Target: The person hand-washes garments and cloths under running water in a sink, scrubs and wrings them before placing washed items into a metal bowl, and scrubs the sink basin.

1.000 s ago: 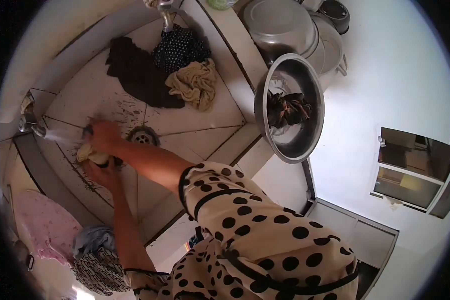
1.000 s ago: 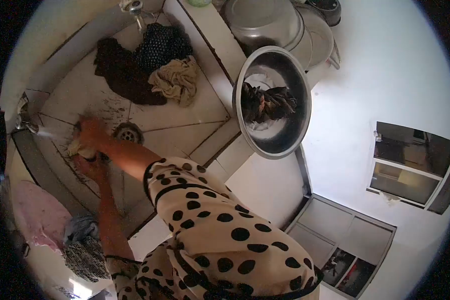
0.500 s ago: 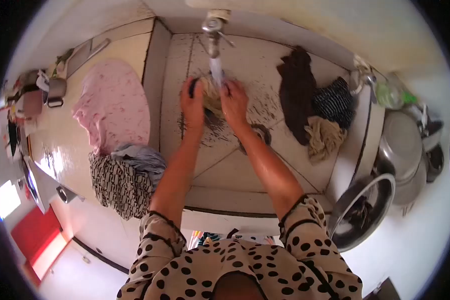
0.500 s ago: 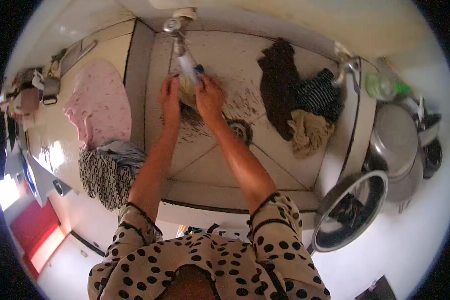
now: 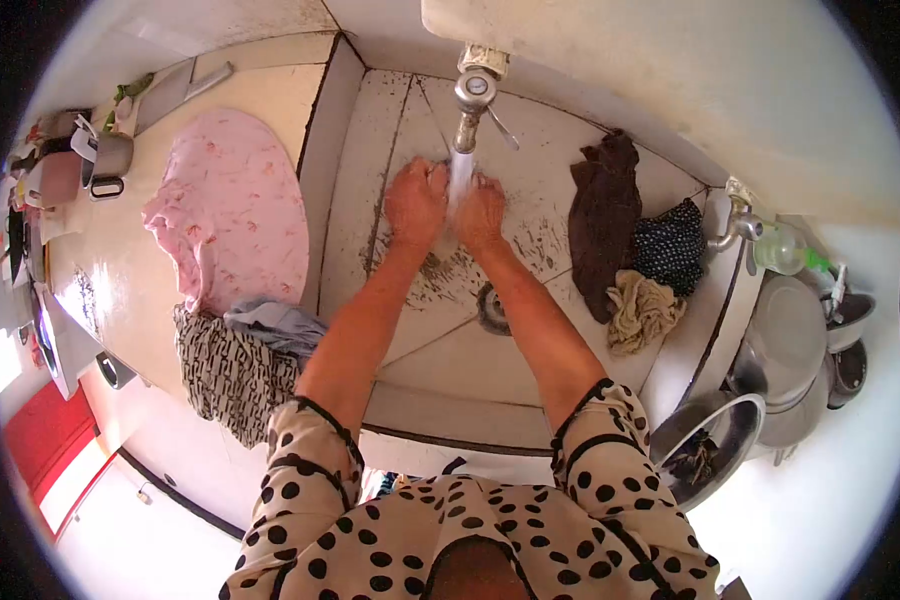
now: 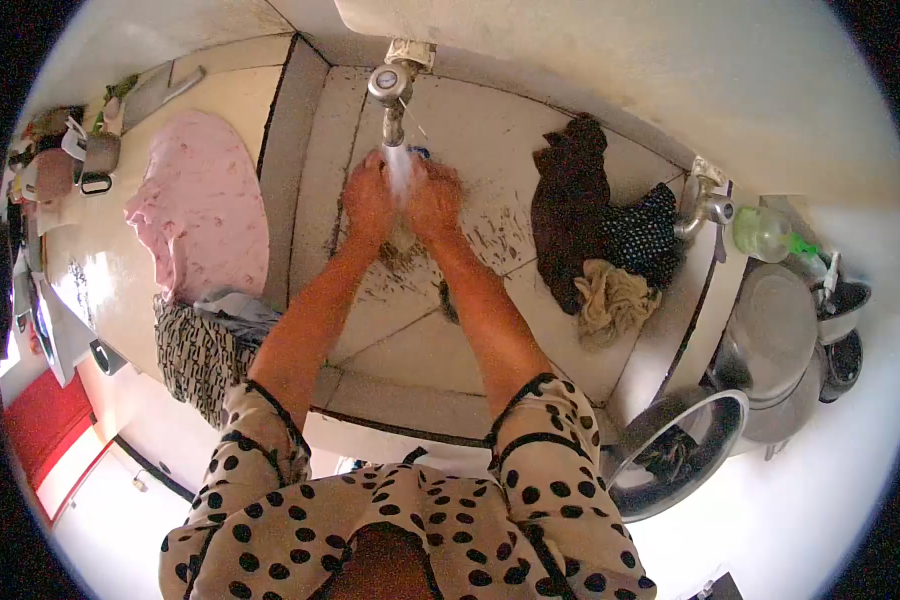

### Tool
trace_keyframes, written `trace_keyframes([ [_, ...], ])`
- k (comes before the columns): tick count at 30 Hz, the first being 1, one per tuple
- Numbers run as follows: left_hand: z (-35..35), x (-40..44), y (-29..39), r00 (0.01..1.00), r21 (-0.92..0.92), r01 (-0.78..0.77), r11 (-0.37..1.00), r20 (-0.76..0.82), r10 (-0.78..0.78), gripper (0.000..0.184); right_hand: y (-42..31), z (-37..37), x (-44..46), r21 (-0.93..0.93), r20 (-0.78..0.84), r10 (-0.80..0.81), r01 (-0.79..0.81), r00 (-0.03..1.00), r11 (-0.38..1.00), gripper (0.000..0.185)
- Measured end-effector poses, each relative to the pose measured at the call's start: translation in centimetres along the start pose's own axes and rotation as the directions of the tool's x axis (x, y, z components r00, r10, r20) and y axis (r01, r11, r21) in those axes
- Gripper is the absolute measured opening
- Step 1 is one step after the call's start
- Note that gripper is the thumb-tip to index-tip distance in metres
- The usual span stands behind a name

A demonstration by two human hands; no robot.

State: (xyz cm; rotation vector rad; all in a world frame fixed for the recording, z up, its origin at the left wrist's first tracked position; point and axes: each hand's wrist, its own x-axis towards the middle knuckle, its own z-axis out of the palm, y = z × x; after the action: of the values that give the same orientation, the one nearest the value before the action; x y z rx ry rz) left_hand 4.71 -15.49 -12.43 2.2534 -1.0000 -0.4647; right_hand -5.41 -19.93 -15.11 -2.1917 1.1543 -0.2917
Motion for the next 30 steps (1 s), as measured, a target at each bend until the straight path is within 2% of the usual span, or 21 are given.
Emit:
trace_keyframes([
  [1, 0.1, -1.2, 0.1, 0.993, -0.09, -0.066, 0.994, -0.105, 0.057, 0.021, -0.1, 0.6, 0.0, 0.014, -0.048, 0.033, -0.032, 0.998, 0.999, 0.027],
  [3, 1.2, -4.2, -0.7, 0.933, -0.245, -0.224, 0.943, -0.332, 0.136, 0.02, -0.2, 2.1, -4.1, -0.018, -0.317, -0.125, 0.126, 0.94, 0.992, 0.028],
  [4, 1.7, -4.1, -1.3, 0.925, -0.144, -0.237, 0.961, -0.335, 0.178, 0.019, 0.0, 2.9, -5.4, -0.049, -0.435, -0.195, 0.194, 0.879, 0.98, 0.029],
  [6, 3.2, -4.4, -2.7, 0.918, 0.055, -0.239, 0.969, -0.312, 0.244, 0.018, 2.1, 4.5, -3.6, -0.228, -0.455, -0.275, 0.188, 0.847, 0.955, 0.029],
  [7, 3.1, -3.7, -2.6, 0.93, 0.069, -0.248, 0.966, -0.263, 0.257, 0.017, 2.8, 4.9, -2.8, -0.311, -0.455, -0.312, 0.179, 0.834, 0.933, 0.029],
  [9, 1.8, -1.6, -2.2, 0.943, 0.096, -0.277, 0.956, -0.162, 0.289, 0.017, 2.7, 4.0, -1.9, -0.217, -0.213, -0.214, 0.167, 0.953, 0.962, 0.029],
  [10, 1.2, -1.1, -1.8, 0.962, 0.075, -0.243, 0.967, -0.107, 0.25, 0.017, 2.4, 2.8, -0.5, -0.182, -0.102, -0.184, 0.163, 0.978, 0.97, 0.029],
  [13, -0.1, -0.4, -0.3, 0.992, 0.026, -0.119, 0.993, 0.041, 0.118, 0.02, 1.9, 2.0, 0.9, -0.071, 0.017, -0.04, 0.042, 0.999, 0.997, 0.033],
  [15, 0.6, 0.1, -1.0, 0.995, 0.031, 0.011, 0.999, 0.097, -0.014, 0.021, 0.8, 1.9, -1.0, -0.143, -0.132, -0.032, 0.013, 0.991, 0.99, 0.034],
  [16, 0.9, -1.0, -1.2, 0.998, 0.021, -0.062, 0.998, -0.008, 0.062, 0.02, 0.2, 1.8, -1.7, -0.176, -0.208, -0.04, 0.003, 0.977, 0.984, 0.035],
  [18, 2.0, -3.8, -1.8, 0.955, 0.022, -0.203, 0.979, -0.218, 0.203, 0.019, 0.2, 2.7, -4.9, -0.094, -0.332, -0.123, 0.097, 0.935, 0.991, 0.036],
  [19, 2.2, -3.1, -1.8, 0.935, 0.08, -0.265, 0.961, -0.221, 0.277, 0.018, 0.5, 3.1, -5.6, -0.059, -0.383, -0.155, 0.143, 0.911, 0.988, 0.037],
  [22, 2.3, -2.8, -3.1, 0.91, 0.19, -0.358, 0.914, -0.148, 0.387, 0.017, 2.5, 2.7, -3.1, -0.203, -0.215, -0.243, 0.2, 0.946, 0.958, 0.039],
  [24, 2.1, -1.2, -2.6, 0.911, 0.176, -0.383, 0.907, -0.093, 0.403, 0.017, 2.8, 3.1, -2.3, -0.203, -0.181, -0.246, 0.209, 0.952, 0.957, 0.04],
  [25, 1.0, -1.1, -1.5, 0.94, 0.211, -0.329, 0.92, -0.02, 0.341, 0.017, 3.1, 2.7, -1.6, -0.213, -0.175, -0.254, 0.216, 0.951, 0.953, 0.041],
  [28, 0.0, 0.2, -0.5, 0.959, 0.149, -0.272, 0.951, 0.121, 0.256, 0.023, 2.8, 2.2, -0.8, -0.22, -0.106, -0.214, 0.187, 0.971, 0.957, 0.035],
  [30, 0.7, 1.0, -1.3, 0.972, 0.154, -0.186, 0.97, 0.174, 0.159, 0.027, 2.4, 2.1, -0.2, -0.159, -0.087, -0.131, 0.116, 0.988, 0.98, 0.032],
])
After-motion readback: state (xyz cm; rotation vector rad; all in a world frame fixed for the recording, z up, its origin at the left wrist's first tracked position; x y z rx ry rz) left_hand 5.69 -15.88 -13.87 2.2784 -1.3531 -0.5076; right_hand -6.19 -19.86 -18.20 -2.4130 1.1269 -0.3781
